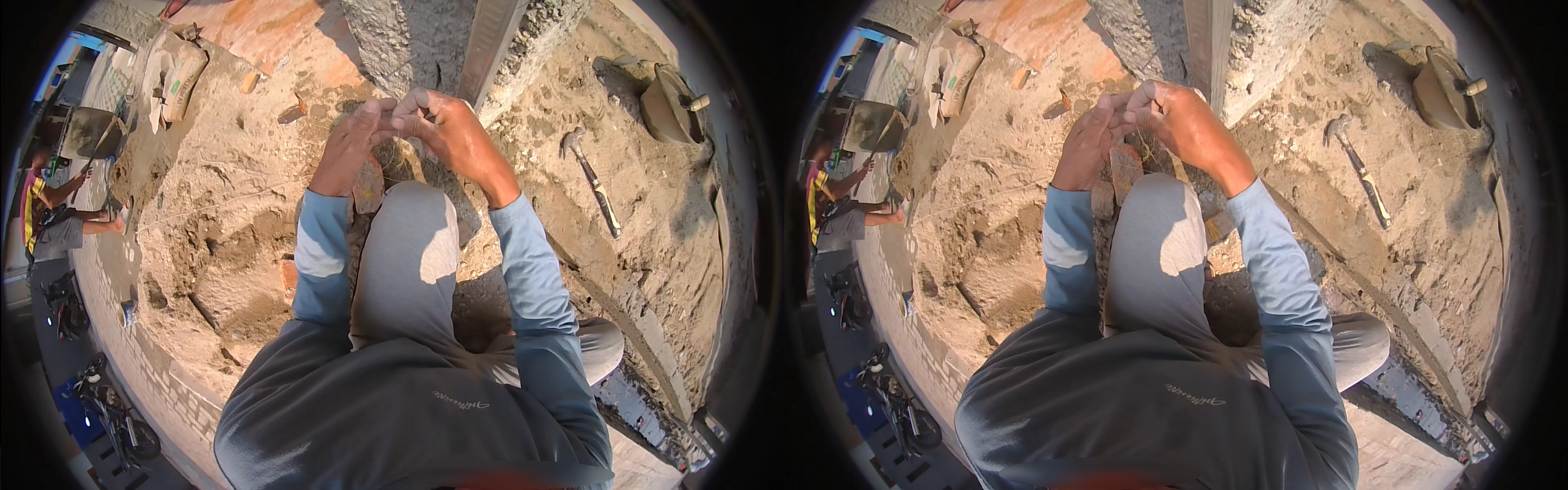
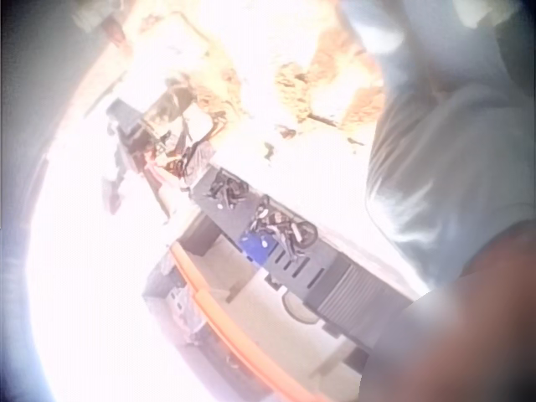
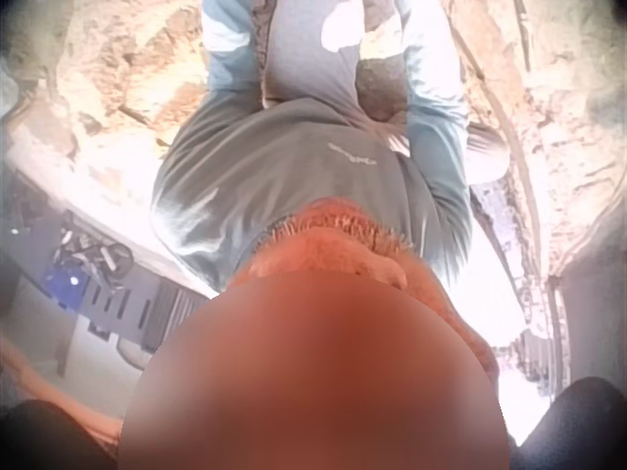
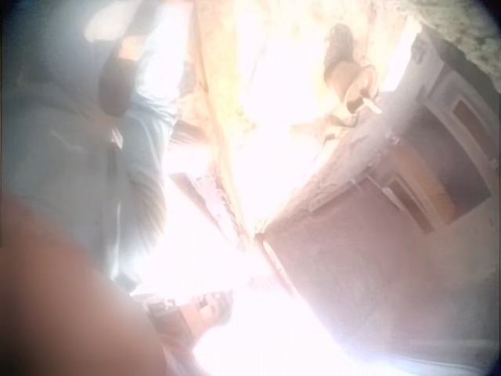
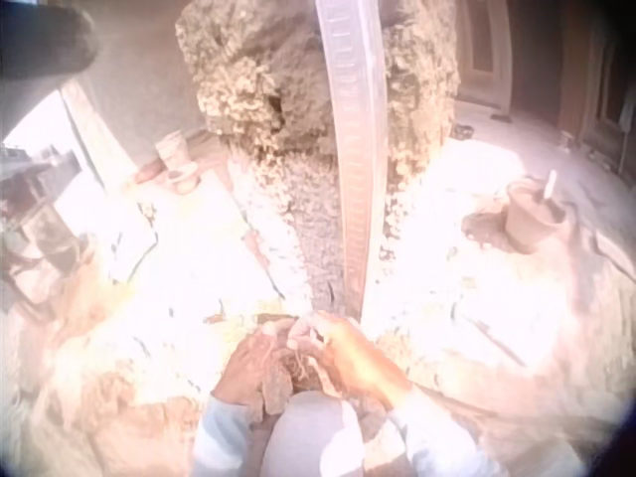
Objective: The person uses a string line and a hammer to align and secure a brick in a wall. They repeatedly adjust the string line and tap the brick to ensure it is level and properly positioned within the mortar bed.
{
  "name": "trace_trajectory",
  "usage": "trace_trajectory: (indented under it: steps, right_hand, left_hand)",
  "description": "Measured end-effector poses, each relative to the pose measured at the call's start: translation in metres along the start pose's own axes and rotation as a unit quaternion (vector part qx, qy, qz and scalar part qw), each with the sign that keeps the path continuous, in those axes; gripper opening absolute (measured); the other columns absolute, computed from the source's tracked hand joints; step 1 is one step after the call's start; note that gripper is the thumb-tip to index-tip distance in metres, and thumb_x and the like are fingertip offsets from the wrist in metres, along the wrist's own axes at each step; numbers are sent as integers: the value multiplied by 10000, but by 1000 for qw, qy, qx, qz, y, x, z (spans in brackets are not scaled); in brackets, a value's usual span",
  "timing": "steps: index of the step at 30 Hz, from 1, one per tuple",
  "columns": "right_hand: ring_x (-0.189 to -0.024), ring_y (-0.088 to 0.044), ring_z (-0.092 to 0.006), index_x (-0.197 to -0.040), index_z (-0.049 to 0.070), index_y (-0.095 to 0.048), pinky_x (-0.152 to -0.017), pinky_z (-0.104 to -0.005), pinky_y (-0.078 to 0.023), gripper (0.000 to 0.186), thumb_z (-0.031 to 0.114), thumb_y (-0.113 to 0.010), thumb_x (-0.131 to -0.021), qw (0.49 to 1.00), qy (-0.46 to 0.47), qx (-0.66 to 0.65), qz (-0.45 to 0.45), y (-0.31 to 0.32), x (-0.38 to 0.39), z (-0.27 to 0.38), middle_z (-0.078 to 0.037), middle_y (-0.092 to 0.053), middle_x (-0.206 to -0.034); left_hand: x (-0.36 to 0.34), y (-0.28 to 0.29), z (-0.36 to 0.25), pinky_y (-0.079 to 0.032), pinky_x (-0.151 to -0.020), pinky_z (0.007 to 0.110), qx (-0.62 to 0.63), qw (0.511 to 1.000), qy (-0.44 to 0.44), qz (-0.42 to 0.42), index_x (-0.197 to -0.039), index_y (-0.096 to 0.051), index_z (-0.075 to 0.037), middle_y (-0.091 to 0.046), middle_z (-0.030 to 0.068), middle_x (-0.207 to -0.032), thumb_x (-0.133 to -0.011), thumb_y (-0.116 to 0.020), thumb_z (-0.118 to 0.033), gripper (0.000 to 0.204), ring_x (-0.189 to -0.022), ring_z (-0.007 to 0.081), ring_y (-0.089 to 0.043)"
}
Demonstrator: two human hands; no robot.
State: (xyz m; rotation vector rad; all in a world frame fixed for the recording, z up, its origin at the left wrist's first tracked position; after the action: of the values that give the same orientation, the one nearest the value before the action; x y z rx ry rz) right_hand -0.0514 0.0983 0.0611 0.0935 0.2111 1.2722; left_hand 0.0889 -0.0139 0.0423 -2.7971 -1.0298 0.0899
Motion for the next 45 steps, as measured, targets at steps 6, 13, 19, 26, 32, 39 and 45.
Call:
trace_trajectory:
  steps: [6,13,19,26,32,39,45]
  right_hand:
    - [-843,-648,-237,-1012,21,-669,-772,-381,-525,176,179,-597,-986,967,78,234,-66,9,1,-20,-85,-627,-998]
    - [-859,-605,-282,-1009,31,-675,-784,-425,-491,138,153,-635,-956,966,84,244,-14,5,5,-42,-114,-589,-925]
    - [-811,-578,-223,-979,37,-668,-737,-358,-479,243,276,-624,-975,976,103,191,-30,2,-4,-38,-83,-579,-880]
    - [-791,-549,-131,-998,33,-669,-669,-279,-448,249,277,-624,-978,992,11,2,-129,-7,-4,-23,-26,-552,-844]
    - [-785,-569,-164,-1077,83,-701,-631,-292,-470,175,143,-698,-912,955,171,146,-192,-17,-10,-37,-38,-561,-864]
    - [-933,-660,-326,-1205,219,-647,-680,-419,-562,347,50,-657,-902,953,125,233,-151,-22,0,-45,-112,-578,-1098]
    - [-855,-620,-280,-1145,137,-669,-688,-381,-527,278,34,-681,-887,942,161,221,-196,-22,0,-45,-95,-553,-978]
  left_hand:
    - [-4,33,15,-493,-738,259,-63,990,118,43,-1105,-673,-24,-666,31,-856,-955,-672,-192,226,-811,123,-630]
    - [-8,42,-6,-483,-733,262,-313,944,0,104,-1039,-690,0,-678,41,-849,-937,-682,-164,193,-820,99,-601]
    - [-6,40,-9,-509,-674,303,-382,921,-68,14,-1007,-703,-9,-686,77,-815,-917,-634,-124,162,-741,142,-642]
    - [-4,18,-2,-433,-533,238,-60,985,-31,-160,-950,-689,10,-666,56,-773,-936,-634,-133,154,-581,86,-551]
    - [-2,-9,14,-385,-453,194,6,988,43,-150,-926,-674,27,-649,56,-750,-922,-649,-128,157,-517,69,-510]
    - [-2,-4,19,-351,-425,184,124,983,71,-114,-971,-662,14,-648,44,-790,-950,-627,-119,139,-545,63,-525]
    - [-6,-5,21,-357,-436,182,94,988,55,-109,-998,-651,4,-646,45,-805,-966,-643,-166,173,-565,66,-533]
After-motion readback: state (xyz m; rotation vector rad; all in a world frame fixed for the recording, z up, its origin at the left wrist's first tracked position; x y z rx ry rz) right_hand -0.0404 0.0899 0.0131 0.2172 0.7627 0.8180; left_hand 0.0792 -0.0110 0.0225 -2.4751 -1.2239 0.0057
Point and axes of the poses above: each hand's wrist, its own x-axis away from the middle knuckle, its own y-axis out of the back of the hand, z = x × y, the point moved 1 cm from there along -x, towards the middle knuckle
